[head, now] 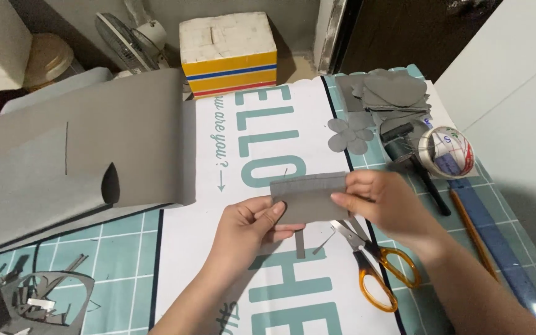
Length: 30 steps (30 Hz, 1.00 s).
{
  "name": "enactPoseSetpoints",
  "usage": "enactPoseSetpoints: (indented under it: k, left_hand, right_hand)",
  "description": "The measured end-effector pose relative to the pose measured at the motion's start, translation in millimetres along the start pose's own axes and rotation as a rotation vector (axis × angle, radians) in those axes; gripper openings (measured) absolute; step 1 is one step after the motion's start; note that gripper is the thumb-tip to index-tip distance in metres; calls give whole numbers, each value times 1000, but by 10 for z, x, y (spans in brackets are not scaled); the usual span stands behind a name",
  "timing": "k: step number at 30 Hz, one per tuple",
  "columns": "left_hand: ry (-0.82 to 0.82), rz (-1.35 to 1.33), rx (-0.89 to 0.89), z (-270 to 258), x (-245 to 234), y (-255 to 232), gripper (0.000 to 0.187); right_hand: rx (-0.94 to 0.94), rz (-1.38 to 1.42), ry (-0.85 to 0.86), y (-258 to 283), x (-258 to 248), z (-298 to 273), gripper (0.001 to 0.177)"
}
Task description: Cutting and shaping a piece of leather using scissors and a pencil for marking.
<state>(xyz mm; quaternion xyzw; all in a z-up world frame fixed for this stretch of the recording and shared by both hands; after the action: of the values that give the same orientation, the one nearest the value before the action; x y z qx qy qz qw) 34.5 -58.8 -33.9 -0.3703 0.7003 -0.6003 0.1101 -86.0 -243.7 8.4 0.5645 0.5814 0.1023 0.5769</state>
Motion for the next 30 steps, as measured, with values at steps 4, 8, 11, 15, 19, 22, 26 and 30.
enactPoseSetpoints:
  k: [4, 8, 11, 15, 19, 22, 26, 30]
  left_hand:
    - [-25, 72, 129, 34, 21, -85, 33]
    - [191, 754, 666, -143, 517, -376, 23]
    - [409, 1110, 980, -109, 990, -199, 22]
    - [439, 1552, 1073, 295, 1296, -14, 10]
    - [578, 1574, 924, 552, 1382, -14, 4]
    - [569, 1556, 890, 574, 1292, -142, 11]
    - [177, 1054, 531, 381, 638, -597, 14]
    - [19, 1154, -63, -100, 233, -395, 16]
  right_hand:
    - [21, 57, -266, -11, -334, -58, 15]
    - [-149, 402, -502, 32, -608, -193, 50]
    - [-183, 346, -565, 13, -640, -232, 50]
    - [-192, 300, -580, -40, -675, -249, 52]
    - [-161, 305, -586, -127, -681, -214, 40]
    - [-138, 371, -569, -147, -679, -228, 38]
    - [-96, 397, -575, -122, -687, -272, 42]
    - [-169, 438, -554, -134, -653, -269, 30]
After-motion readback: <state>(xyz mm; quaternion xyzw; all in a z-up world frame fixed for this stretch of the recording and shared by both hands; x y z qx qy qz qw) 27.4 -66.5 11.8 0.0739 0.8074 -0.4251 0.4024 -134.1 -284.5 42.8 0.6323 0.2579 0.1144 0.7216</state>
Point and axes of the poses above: each hand's wrist, its own z-axis towards the middle knuckle, its own x-axis out of the palm, y = z × x, the point moved 7 cm from there along z, towards the middle knuckle, and after that the axes turned 7 degrees about x, right-handed, at the moved point
